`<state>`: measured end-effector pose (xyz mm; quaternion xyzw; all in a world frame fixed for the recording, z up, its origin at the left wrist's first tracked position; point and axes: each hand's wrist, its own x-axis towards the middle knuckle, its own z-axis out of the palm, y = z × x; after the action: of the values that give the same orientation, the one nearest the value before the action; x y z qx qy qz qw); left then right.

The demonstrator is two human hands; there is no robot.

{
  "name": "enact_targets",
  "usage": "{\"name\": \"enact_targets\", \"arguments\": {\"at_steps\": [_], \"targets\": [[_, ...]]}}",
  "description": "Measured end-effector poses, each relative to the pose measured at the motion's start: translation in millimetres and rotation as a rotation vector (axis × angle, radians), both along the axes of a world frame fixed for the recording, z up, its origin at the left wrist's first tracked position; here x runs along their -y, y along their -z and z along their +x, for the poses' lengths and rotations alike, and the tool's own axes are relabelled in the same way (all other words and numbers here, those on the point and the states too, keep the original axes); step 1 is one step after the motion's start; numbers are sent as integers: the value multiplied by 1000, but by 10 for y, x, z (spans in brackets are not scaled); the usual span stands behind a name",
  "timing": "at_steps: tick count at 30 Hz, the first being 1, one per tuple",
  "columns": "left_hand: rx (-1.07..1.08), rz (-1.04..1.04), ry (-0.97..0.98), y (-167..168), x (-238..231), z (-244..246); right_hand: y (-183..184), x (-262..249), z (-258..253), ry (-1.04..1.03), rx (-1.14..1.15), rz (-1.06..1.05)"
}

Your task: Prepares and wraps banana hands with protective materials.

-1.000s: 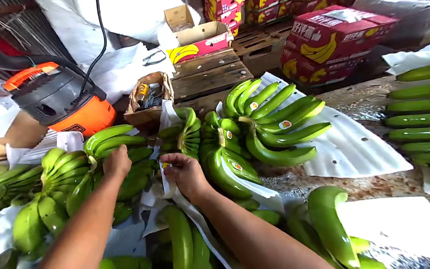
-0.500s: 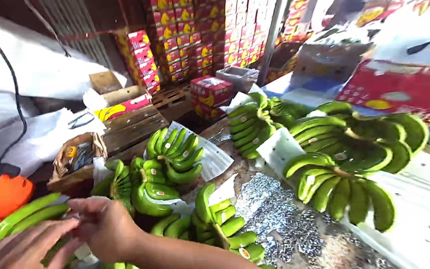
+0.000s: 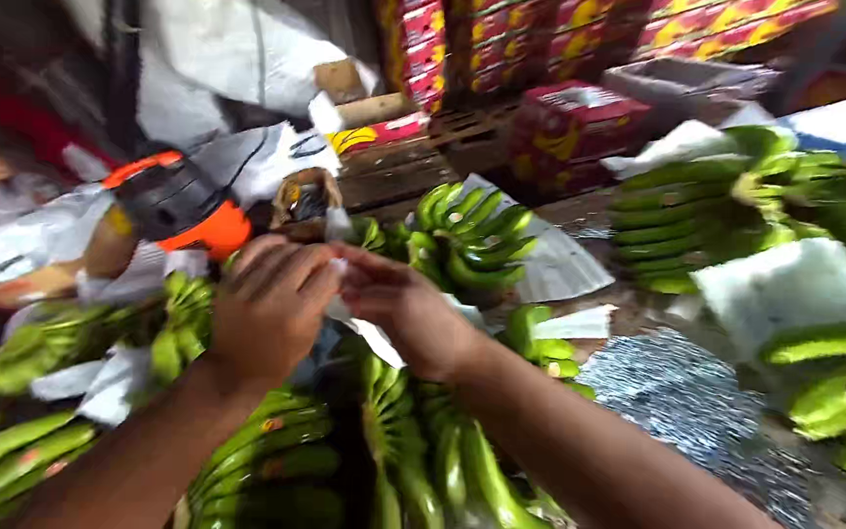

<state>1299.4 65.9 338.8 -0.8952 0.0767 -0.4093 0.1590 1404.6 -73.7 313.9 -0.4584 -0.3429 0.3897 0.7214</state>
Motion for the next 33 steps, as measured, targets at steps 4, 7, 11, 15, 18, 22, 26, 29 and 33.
{"name": "enact_targets", "arguments": {"at_steps": [4,7,11,15,18,22,26,29,33], "targets": [[-45,-129,40,121,-230,52,56,-255,47,17,-202,-23],[-124,-629,-42,240,-455,103,187,-523,295,248,-250,-27],[-303,-1144,-489,452,-1264,367,264,-690,911,375,-149,-46],[-523,-1273,-818,1078,-2105,591,369,-733,1241,347,24,-127],[-612,-1206,-994,1425,-2366,796,709,-816,1323,258,86,-168],[-660,-1012,-1133,1716,-2494,1047,1156,-907,1319,161,-9,-231],[-650,-856,-1169,1987,-2636,1115,1426,-964,1349,97,-40,-252],[-671,-756,-1186,2144,-2720,1099,1490,-997,1349,66,-34,-224],[-536,-705,-1203,2276,-2781,1170,1545,-977,1339,63,-21,-182]]}}
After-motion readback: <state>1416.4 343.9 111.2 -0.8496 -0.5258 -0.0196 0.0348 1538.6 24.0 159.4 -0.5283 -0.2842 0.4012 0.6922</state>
